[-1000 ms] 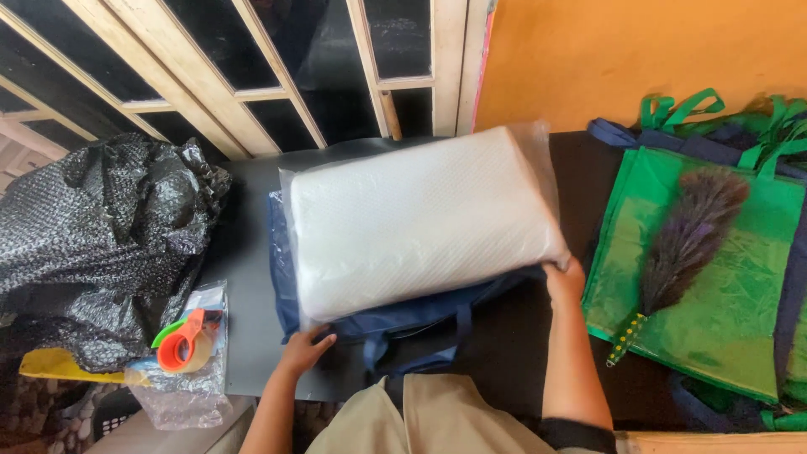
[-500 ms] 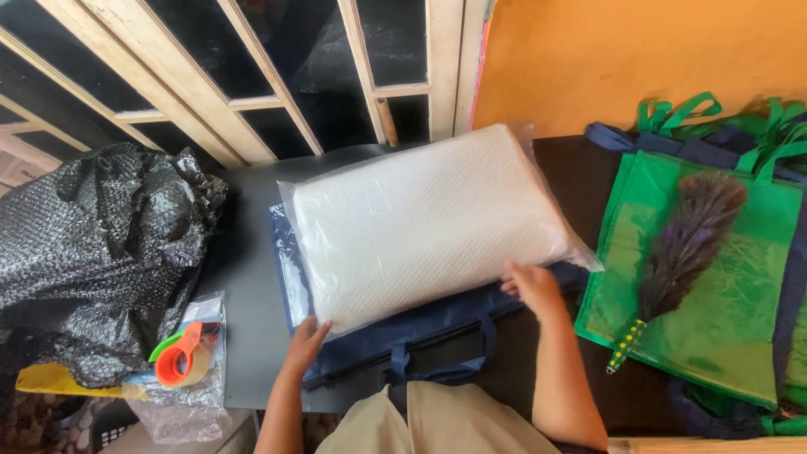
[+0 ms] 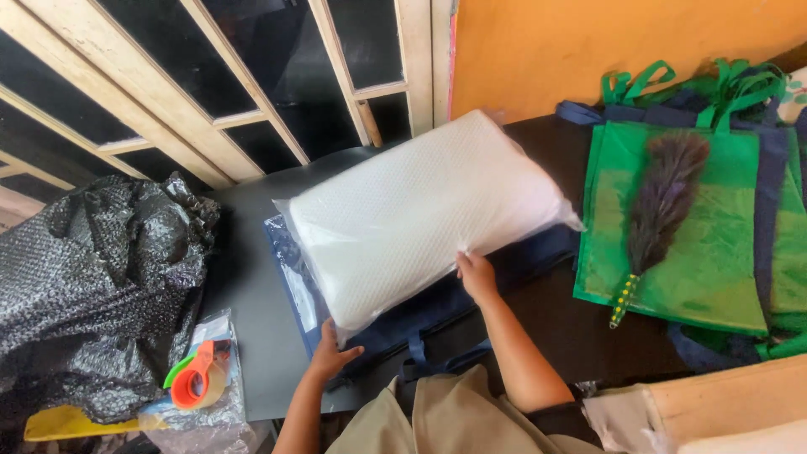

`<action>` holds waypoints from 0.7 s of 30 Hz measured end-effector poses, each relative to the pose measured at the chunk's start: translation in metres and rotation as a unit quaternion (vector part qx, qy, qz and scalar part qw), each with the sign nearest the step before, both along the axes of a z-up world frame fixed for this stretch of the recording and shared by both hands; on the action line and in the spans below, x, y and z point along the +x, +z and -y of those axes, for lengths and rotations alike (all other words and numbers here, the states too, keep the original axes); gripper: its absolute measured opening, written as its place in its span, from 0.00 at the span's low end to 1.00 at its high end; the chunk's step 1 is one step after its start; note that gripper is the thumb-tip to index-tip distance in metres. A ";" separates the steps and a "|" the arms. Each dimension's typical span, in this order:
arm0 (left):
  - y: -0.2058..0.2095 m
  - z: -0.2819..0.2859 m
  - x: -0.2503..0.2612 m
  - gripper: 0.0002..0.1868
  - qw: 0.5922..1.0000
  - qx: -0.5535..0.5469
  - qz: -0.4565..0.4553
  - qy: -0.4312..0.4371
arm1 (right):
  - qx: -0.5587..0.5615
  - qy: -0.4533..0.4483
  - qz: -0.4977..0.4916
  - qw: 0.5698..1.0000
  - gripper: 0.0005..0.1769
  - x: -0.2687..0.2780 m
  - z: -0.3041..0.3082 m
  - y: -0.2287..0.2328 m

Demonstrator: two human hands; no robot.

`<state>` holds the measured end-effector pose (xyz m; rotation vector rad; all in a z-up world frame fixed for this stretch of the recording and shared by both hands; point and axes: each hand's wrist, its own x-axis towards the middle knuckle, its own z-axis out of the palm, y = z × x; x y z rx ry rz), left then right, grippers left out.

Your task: Cleaning a pillow and a tote bag with a duster, placing the pillow in the bag, and then wrapping the bag in bubble wrap.

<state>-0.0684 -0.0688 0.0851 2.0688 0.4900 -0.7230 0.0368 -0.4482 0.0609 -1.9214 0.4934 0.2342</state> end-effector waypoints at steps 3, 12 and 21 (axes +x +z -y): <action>-0.035 -0.014 0.003 0.45 0.985 0.051 0.076 -0.144 | 0.005 -0.072 0.178 0.981 0.24 -0.008 0.028 0.036; -0.049 -0.020 0.005 0.39 0.907 0.171 0.133 -0.362 | -0.031 -0.223 0.320 0.920 0.09 -0.164 0.179 0.146; -0.058 -0.002 0.018 0.36 0.835 0.189 0.191 -0.480 | -0.247 -0.255 0.051 0.934 0.18 -0.360 0.243 0.189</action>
